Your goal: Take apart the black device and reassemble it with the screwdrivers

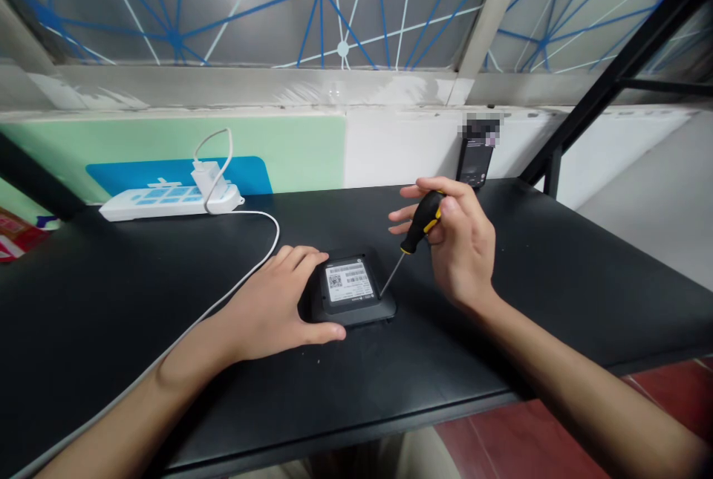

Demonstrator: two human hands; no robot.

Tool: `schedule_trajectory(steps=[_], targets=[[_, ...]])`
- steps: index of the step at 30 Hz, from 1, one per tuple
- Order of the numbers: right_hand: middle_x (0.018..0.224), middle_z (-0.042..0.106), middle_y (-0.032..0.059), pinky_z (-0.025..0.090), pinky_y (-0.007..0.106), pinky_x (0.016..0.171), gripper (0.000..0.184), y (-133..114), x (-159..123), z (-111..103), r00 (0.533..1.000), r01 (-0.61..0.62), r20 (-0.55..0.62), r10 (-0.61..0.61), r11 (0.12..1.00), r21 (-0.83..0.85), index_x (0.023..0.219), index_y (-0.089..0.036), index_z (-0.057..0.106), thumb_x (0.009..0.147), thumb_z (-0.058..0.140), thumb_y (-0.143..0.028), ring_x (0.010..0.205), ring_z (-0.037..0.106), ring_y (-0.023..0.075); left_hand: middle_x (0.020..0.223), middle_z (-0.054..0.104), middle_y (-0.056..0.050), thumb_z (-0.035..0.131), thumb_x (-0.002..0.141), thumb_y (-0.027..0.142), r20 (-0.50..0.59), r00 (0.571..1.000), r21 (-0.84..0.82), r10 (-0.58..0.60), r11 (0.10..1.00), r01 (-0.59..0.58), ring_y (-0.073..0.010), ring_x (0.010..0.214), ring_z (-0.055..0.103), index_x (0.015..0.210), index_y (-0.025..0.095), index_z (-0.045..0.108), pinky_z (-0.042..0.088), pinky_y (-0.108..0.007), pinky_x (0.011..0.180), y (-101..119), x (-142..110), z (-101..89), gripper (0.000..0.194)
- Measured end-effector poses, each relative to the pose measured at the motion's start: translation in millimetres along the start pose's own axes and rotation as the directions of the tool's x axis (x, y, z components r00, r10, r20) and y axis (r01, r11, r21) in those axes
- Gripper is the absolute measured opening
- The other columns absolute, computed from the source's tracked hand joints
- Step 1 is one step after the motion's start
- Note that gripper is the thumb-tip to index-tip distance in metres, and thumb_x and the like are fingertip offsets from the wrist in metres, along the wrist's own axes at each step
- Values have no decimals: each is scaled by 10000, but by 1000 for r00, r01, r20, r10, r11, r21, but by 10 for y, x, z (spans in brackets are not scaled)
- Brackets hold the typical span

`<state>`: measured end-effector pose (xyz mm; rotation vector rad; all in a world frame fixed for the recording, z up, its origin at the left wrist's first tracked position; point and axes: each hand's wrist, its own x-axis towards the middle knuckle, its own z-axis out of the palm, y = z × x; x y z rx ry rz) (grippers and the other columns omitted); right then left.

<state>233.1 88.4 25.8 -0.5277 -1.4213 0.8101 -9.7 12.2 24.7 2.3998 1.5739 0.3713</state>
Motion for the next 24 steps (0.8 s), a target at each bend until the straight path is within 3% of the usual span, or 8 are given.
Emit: schedule_trajectory(steps=[5,11,17,22,24], targets=[[1058,665,10,650,271,649,210,-8,3,6,999,42,-22,-46,986,-162,1161,-300,676,960,655,-357,755,705,113,1415,575,-155,751,747,682,-15,1000,-7,4,1000,-4,-385,1244,561,1381,198,521,468,-555,1065,8,5,1,830],[1137,734,49,668,345,722,207,13,-2,5,1000,-16,7,16,1000,14,1170,-296,645,1026,521,-379,847,766,169,1419,568,-164,738,757,691,-5,1000,-4,0,1000,0,-385,1249,552,1389,189,511,459,-559,1071,-4,4,10,838],[1000,674,14,652,273,624,206,-3,2,10,997,56,-35,-62,986,-155,1127,-296,667,946,670,-395,758,707,128,1416,576,-162,758,740,681,-12,1000,-15,-2,1000,2,-389,1256,554,1384,179,528,457,-542,1078,-5,2,7,848],[1121,731,48,671,347,690,249,8,-9,-18,999,41,27,-39,997,-70,1221,-317,631,1040,480,-398,864,747,176,1408,581,-152,740,751,694,-23,1000,-11,12,1000,-12,-383,1225,571,1380,214,524,472,-551,1049,-10,0,15,820],[1142,721,52,674,354,694,244,4,-17,-12,999,32,25,-30,997,-70,1194,-315,646,1032,494,-416,874,749,182,1407,579,-156,749,746,689,-24,1000,-9,12,1000,-12,-383,1228,567,1376,204,525,470,-552,1055,-9,3,19,826]])
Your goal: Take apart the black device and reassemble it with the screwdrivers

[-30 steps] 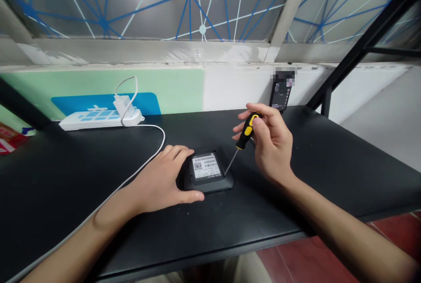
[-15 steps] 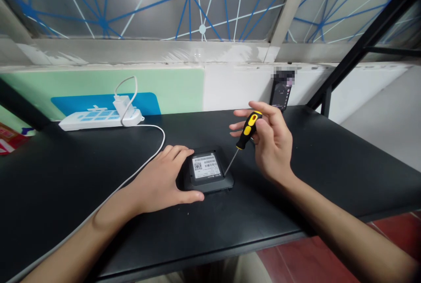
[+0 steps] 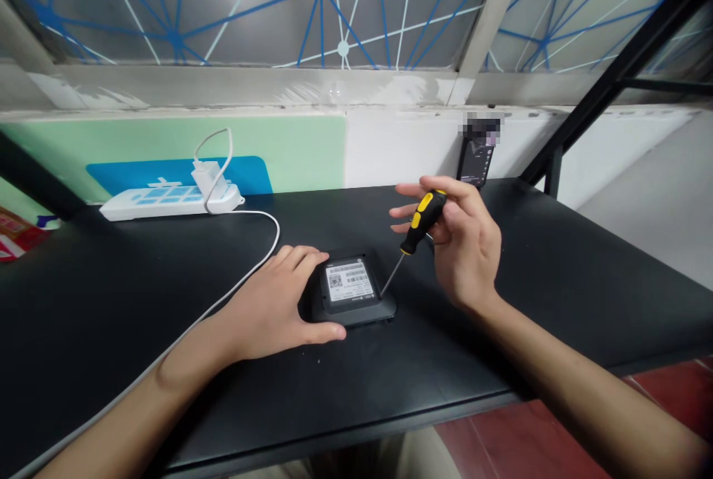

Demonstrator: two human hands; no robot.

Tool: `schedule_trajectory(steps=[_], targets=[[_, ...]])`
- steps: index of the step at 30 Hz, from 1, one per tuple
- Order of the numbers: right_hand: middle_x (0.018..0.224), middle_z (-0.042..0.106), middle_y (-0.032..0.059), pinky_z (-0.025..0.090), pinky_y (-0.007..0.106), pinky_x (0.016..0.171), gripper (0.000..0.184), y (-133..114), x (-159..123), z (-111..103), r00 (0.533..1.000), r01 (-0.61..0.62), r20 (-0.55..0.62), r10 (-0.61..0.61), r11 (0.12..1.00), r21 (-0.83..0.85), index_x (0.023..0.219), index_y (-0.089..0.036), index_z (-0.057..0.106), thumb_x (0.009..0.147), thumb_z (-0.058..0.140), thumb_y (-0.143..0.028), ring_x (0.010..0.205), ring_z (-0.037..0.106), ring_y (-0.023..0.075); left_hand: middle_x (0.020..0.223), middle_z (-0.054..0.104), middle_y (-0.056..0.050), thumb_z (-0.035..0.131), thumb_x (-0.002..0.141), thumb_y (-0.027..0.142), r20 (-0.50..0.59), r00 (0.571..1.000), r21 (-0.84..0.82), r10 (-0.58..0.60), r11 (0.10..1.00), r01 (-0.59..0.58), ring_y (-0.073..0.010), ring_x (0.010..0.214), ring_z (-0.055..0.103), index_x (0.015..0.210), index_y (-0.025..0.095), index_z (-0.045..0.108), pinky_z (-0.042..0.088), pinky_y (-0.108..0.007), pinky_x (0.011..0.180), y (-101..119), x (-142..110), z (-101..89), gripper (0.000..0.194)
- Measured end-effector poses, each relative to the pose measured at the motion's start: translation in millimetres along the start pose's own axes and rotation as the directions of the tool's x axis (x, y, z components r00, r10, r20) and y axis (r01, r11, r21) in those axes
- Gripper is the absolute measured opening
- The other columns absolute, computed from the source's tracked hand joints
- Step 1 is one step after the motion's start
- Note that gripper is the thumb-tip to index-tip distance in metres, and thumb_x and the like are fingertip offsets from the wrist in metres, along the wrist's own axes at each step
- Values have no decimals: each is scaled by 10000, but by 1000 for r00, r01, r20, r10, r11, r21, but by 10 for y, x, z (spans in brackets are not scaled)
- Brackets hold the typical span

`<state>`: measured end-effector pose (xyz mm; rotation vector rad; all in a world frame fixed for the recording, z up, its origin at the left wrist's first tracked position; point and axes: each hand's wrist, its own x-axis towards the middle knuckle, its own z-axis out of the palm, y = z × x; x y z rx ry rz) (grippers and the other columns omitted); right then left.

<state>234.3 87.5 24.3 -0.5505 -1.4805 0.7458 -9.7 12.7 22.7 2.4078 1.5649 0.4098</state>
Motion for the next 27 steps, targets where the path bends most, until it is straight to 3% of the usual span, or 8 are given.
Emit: schedule_trajectory(steps=[4,9,16,21,23,27], targets=[[1096,649,35,652,298,634,220,-6,-2,13,997,43,-53,-48,995,-92,1147,-316,684,936,684,-379,791,694,141,1423,568,-161,759,743,682,8,1000,6,-4,1000,4,-386,1260,548,1385,198,512,453,-557,1083,1,5,2,841],[1046,691,32,630,300,617,247,17,-7,-5,1000,5,-7,-5,1000,-2,1219,-340,671,1022,526,-371,837,677,162,1426,565,-168,739,752,701,16,1000,1,-9,1000,9,-391,1259,548,1393,184,509,457,-564,1077,10,11,-12,856],[1036,697,35,602,318,672,380,7,-7,7,998,55,12,-54,983,-173,1348,-381,604,971,637,-347,929,687,186,1442,548,-173,745,759,688,32,999,26,-16,1000,15,-387,1279,531,1409,165,495,445,-548,1097,25,5,-18,871],[1002,719,16,617,323,635,340,-32,17,68,992,79,-95,-86,994,-82,1299,-342,575,967,645,-352,794,694,162,1418,558,-185,740,766,685,12,1000,26,-2,1000,1,-385,1260,539,1396,124,511,443,-543,1096,27,-7,7,875],[1040,719,10,638,319,646,315,-39,-15,114,995,69,-67,-70,997,-31,1261,-315,557,962,653,-332,725,697,135,1412,562,-182,740,771,672,1,1000,24,7,1000,-7,-381,1262,537,1389,127,515,445,-538,1095,32,-5,18,853],[1082,709,10,653,310,658,296,-41,-129,227,999,35,22,-36,999,36,1233,-318,535,965,650,-275,771,726,135,1397,566,-183,747,770,669,3,1000,17,15,1000,-15,-380,1259,534,1388,121,514,449,-536,1087,34,5,31,858]])
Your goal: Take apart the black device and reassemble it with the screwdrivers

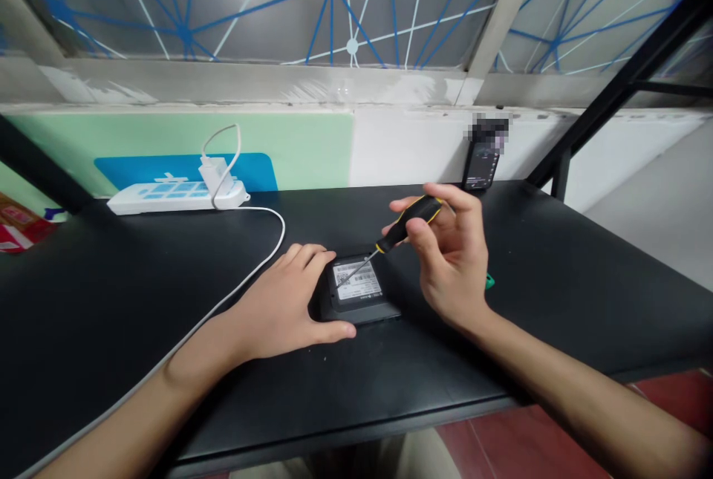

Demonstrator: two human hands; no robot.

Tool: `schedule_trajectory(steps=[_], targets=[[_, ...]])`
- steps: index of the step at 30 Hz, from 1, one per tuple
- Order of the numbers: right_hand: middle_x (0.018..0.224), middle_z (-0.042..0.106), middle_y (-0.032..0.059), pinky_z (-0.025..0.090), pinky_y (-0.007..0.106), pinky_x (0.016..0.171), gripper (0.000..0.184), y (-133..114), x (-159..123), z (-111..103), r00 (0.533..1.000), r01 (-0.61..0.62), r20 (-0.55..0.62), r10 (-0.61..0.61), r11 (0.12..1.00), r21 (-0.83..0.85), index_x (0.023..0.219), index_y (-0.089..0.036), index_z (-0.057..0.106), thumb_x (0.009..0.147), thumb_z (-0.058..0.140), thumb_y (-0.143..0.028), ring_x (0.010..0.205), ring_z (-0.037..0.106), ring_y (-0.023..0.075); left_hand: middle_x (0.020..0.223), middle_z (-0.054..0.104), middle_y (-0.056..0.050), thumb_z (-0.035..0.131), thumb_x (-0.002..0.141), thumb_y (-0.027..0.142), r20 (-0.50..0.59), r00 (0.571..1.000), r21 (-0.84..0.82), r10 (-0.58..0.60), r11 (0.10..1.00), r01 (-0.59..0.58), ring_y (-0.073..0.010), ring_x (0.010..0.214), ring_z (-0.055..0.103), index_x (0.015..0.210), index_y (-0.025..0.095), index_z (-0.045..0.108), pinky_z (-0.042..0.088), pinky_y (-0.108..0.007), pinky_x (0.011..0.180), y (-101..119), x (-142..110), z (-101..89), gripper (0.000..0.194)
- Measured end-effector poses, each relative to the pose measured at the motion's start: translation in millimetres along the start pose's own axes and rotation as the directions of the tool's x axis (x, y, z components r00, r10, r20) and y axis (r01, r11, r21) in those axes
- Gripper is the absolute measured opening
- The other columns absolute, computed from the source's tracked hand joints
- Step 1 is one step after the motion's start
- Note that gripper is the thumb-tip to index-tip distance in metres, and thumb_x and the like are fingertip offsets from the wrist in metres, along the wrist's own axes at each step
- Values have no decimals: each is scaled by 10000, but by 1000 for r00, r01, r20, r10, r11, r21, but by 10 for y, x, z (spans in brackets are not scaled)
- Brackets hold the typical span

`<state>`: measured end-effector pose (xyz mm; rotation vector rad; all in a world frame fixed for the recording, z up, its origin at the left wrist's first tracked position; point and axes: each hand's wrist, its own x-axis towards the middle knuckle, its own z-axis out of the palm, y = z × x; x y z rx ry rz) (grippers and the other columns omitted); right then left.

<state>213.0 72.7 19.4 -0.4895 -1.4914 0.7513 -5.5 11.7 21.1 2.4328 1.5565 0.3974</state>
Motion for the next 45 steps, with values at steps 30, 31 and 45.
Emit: schedule_trajectory(steps=[30,31,45], targets=[[1053,645,10,611,304,706,408,-26,-60,35,988,104,116,-98,993,-48,1238,-338,621,880,762,-204,848,670,138,1373,585,-172,767,747,661,-19,1000,-24,8,1000,-9,-397,1240,552,1369,152,538,464,-569,1061,-25,13,10,835],[1020,630,4,603,289,680,389,-33,-51,35,988,123,104,-117,991,-52,1202,-329,640,861,782,-207,826,658,132,1370,587,-172,768,745,661,-21,1000,-23,9,1000,-10,-400,1242,553,1364,152,543,463,-570,1063,-27,11,10,833],[1174,691,28,613,382,869,295,-49,-71,-29,990,35,141,-24,997,-71,1260,-330,632,969,645,-279,966,712,171,1387,578,-180,745,761,680,0,1000,-12,8,1000,-8,-402,1248,550,1383,163,520,467,-567,1054,-13,7,-19,840]])
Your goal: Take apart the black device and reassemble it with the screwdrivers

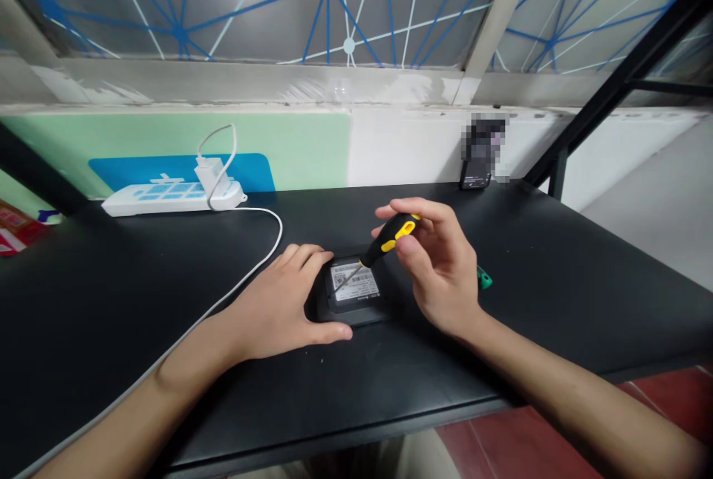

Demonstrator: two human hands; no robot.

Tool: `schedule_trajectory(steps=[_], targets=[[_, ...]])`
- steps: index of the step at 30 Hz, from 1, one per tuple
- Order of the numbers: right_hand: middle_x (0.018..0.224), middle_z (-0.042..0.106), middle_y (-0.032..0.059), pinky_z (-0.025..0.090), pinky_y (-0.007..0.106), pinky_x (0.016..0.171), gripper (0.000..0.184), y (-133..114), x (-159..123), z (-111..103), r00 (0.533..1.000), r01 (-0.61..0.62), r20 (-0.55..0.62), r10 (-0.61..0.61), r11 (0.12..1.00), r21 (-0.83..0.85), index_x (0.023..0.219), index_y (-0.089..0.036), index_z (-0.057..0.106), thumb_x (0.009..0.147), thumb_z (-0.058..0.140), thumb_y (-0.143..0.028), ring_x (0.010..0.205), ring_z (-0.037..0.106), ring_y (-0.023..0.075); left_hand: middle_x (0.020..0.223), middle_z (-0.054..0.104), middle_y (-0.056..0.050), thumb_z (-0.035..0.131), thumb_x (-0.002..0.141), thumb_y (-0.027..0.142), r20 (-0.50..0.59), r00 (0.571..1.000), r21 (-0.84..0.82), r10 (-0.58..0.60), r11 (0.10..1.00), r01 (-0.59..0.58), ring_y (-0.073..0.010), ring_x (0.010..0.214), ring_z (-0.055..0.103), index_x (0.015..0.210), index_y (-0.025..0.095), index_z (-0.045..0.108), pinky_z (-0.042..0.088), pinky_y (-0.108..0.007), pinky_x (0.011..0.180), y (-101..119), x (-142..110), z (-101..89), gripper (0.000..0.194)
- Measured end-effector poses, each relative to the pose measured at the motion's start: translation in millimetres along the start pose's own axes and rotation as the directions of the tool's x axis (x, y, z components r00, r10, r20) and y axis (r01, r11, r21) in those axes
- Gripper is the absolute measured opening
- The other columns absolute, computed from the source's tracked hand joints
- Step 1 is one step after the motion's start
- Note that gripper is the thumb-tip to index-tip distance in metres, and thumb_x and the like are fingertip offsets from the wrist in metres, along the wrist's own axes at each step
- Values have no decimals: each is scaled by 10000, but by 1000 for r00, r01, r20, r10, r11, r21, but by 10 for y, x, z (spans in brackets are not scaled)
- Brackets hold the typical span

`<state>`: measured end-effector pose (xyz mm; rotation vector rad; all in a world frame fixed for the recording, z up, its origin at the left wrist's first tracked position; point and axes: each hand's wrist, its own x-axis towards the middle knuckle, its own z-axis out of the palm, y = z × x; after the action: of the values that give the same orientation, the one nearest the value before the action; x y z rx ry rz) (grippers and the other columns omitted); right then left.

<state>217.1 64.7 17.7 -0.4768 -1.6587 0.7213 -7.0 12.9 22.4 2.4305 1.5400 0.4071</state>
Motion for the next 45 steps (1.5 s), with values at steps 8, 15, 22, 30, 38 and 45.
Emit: schedule_trajectory(steps=[8,15,22,30,38,45], targets=[[1262,707,35,596,410,938,292,1,0,1,999,-49,0,49,999,22,1305,-322,611,1026,540,-272,1020,725,180,1406,566,-179,745,769,675,-2,1000,1,-2,1000,2,-395,1264,541,1392,163,510,451,-563,1081,-7,-1,7,840],[1087,668,33,599,393,814,252,17,2,3,997,68,-37,-72,994,-85,1198,-338,689,954,668,-276,912,676,182,1394,566,-178,747,775,675,10,1000,16,2,1000,-2,-391,1253,543,1382,156,510,456,-554,1072,-6,4,10,833],[1306,663,39,607,414,910,307,-21,-21,-1,1000,-9,14,8,1000,13,1323,-344,607,1046,488,-286,1056,723,198,1397,574,-185,758,762,664,-2,1000,-6,2,1000,-2,-404,1247,553,1378,162,523,462,-571,1055,-2,9,-1,828],[1184,691,41,618,431,895,313,0,-24,-6,1000,2,-15,-3,999,-52,1321,-338,603,1018,548,-281,975,716,193,1381,588,-161,751,752,682,-19,1000,-11,6,1000,-6,-399,1242,561,1372,196,535,464,-560,1059,-12,0,9,816],[1049,642,24,556,362,788,290,7,11,-4,998,52,-18,-54,991,-124,1267,-346,639,985,615,-285,899,618,169,1399,572,-187,738,770,683,2,1000,10,5,1000,-5,-405,1263,544,1391,158,516,453,-577,1074,-11,-3,13,842],[1230,683,37,600,400,877,332,30,-21,-30,998,-56,10,56,998,-2,1356,-321,577,1046,460,-296,990,705,185,1406,575,-180,731,767,690,-11,1000,-9,4,1000,-5,-402,1253,555,1388,167,523,468,-573,1059,-15,-3,7,837]])
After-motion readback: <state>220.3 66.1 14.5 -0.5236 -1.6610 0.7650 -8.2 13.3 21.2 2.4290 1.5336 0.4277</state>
